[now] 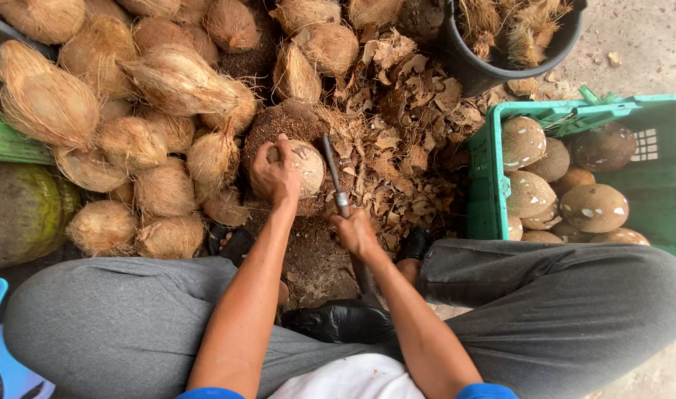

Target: The person sits on the ground and uses a cleaver to chop the outer husk off coconuts, rotating each coconut against a wooden block to trim the remaining fibers. Trimmed coconuts are placed into a green plastic crate beside them.

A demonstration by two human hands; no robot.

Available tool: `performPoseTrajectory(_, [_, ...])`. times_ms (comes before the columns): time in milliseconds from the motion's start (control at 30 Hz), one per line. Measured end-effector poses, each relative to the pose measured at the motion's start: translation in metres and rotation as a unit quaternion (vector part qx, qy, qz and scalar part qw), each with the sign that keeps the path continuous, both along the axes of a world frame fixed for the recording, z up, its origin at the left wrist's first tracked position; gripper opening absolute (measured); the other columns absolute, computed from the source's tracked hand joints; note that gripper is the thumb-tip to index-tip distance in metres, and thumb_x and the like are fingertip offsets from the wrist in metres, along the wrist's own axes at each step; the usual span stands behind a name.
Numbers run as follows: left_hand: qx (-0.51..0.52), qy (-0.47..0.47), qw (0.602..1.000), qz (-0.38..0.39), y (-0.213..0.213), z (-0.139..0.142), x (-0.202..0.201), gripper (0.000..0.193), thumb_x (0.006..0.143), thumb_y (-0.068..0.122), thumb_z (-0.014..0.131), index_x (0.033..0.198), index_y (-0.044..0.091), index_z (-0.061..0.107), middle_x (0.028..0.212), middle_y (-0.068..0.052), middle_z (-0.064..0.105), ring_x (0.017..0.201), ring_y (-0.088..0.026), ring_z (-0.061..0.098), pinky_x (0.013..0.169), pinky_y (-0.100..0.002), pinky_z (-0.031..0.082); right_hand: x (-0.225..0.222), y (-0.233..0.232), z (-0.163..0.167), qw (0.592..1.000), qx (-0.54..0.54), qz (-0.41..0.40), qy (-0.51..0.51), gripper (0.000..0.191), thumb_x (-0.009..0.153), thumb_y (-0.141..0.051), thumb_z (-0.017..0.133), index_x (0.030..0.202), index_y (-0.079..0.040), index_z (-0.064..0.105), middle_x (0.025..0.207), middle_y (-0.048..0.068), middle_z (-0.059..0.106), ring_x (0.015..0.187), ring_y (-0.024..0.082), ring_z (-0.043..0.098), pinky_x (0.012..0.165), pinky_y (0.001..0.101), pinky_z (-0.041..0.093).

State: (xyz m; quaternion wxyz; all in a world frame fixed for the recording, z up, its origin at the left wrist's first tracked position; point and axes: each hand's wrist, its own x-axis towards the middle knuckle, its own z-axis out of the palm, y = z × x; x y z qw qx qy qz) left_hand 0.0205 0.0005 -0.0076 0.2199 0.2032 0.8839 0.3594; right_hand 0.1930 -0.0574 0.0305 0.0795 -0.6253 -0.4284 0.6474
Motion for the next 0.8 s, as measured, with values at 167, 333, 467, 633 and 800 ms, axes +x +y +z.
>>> performPoseTrajectory(167, [0.064,0.022,0.998,-0.006,-0.003,-0.001,0.0,0.053,0.091,0.069,0.058,0.1,0.018,0.071,0.088,-0.003,0.069,0.073,-0.02,0.063,0.06,-0.039,0.049,0.01,0.0,0.006,0.991,0.122,-0.035,0.034,0.028,0.096,-0.029,0.064,0.076,-0.011,0.056,0.056,0.0,0.052,0.04,0.011,0.045,0.038,0.0311,0.04])
performPoseTrajectory(333, [0.012,0.014,1.0,0.003,0.001,-0.002,0.0,0.055,0.091,0.068,0.059,0.095,0.014,0.072,0.09,-0.005,0.07,0.078,-0.02,0.063,0.067,-0.041,0.049,0.0,-0.001,-0.007,0.979,0.2,-0.017,0.023,0.04,0.102,-0.029,0.062,0.07,-0.009,0.05,0.056,0.003,0.052,0.043,0.013,0.043,0.041,0.0323,0.038])
performPoseTrajectory(467, [0.054,0.015,0.998,-0.001,0.001,0.003,-0.001,0.051,0.09,0.064,0.061,0.1,0.015,0.071,0.092,-0.004,0.07,0.076,-0.02,0.063,0.068,-0.041,0.05,-0.004,-0.003,-0.01,0.996,0.057,0.029,-0.056,0.021,0.095,-0.027,0.061,0.077,-0.017,0.059,0.058,0.001,0.054,0.044,0.013,0.043,0.041,0.0336,0.039])
performPoseTrajectory(633, [0.056,0.006,0.998,-0.003,-0.007,0.014,-0.003,0.045,0.095,0.058,0.059,0.103,0.016,0.071,0.088,-0.004,0.07,0.074,-0.018,0.063,0.066,-0.039,0.049,0.003,0.002,0.015,0.999,0.029,-0.012,0.008,0.031,0.097,-0.031,0.062,0.076,-0.01,0.057,0.055,0.003,0.052,0.041,0.015,0.046,0.039,0.0326,0.043])
performPoseTrajectory(800, [0.044,-0.043,0.998,-0.005,-0.011,0.008,0.004,0.049,0.1,0.058,0.055,0.096,0.011,0.069,0.085,-0.007,0.069,0.072,-0.02,0.062,0.064,-0.039,0.049,0.001,0.005,0.018,0.976,0.159,-0.096,0.111,0.039,0.102,-0.026,0.065,0.073,-0.003,0.051,0.055,0.005,0.051,0.04,0.014,0.046,0.038,0.0328,0.041])
